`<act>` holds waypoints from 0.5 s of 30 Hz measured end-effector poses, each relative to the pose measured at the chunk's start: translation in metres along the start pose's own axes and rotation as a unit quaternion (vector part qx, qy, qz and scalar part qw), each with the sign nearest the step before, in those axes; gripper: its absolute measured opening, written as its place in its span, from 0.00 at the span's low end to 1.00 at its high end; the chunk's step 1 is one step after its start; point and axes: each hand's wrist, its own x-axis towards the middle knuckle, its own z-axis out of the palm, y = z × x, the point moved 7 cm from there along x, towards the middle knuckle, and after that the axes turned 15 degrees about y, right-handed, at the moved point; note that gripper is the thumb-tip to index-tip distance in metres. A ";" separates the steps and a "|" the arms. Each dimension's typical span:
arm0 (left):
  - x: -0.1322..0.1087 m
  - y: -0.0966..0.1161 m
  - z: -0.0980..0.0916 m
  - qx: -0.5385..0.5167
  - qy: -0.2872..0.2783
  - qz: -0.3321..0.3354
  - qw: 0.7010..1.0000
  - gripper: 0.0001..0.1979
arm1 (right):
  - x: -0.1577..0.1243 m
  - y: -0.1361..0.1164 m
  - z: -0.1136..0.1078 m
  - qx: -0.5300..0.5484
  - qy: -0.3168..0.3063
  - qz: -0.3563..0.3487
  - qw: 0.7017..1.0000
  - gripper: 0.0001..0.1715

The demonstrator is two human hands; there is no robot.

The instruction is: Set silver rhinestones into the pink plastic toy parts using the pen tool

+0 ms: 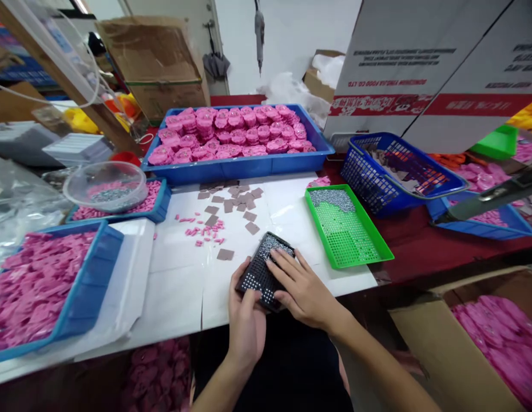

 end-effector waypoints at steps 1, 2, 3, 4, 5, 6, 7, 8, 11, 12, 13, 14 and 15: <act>-0.005 0.000 -0.002 0.010 0.004 0.018 1.000 0.31 | 0.000 0.004 0.000 -0.001 0.005 0.011 1.000 0.36; -0.008 0.001 -0.003 0.022 0.008 0.034 0.999 0.31 | 0.000 0.007 -0.001 0.000 0.008 0.022 1.000 0.36; -0.010 0.001 -0.004 0.036 0.011 0.050 0.998 0.31 | 0.002 0.010 -0.001 0.003 0.008 0.032 0.999 0.35; -0.010 0.003 -0.005 0.052 0.015 0.063 0.997 0.30 | 0.004 0.011 0.000 0.008 0.005 0.039 0.999 0.35; -0.009 0.004 -0.007 0.068 0.018 0.074 0.995 0.30 | 0.007 0.012 0.001 0.014 -0.002 0.044 0.999 0.35; -0.008 0.006 -0.009 0.086 0.021 0.084 0.993 0.30 | 0.010 0.011 0.002 0.019 -0.011 0.047 0.999 0.34; -0.006 0.008 -0.010 0.106 0.023 0.092 0.990 0.29 | 0.013 0.010 0.003 0.022 -0.019 0.051 0.998 0.34; -0.004 0.010 -0.012 0.125 0.024 0.099 0.987 0.29 | 0.016 0.010 0.004 0.024 -0.026 0.054 0.998 0.34; -0.001 0.018 -0.014 0.193 0.001 0.127 0.973 0.32 | 0.021 0.007 0.006 0.021 -0.036 0.053 0.998 0.34; -0.001 0.021 -0.014 0.224 -0.011 0.147 0.963 0.34 | 0.022 0.007 0.006 0.019 -0.033 0.051 0.998 0.33; -0.002 0.024 -0.014 0.263 -0.020 0.173 0.949 0.37 | 0.022 0.007 0.007 0.017 -0.032 0.048 0.998 0.33; -0.003 0.028 -0.014 0.305 -0.025 0.205 0.930 0.40 | 0.022 0.007 0.008 0.016 -0.031 0.045 0.998 0.33; -0.004 0.031 -0.013 0.347 -0.030 0.238 0.907 0.43 | 0.022 0.008 0.008 0.014 -0.031 0.042 0.999 0.32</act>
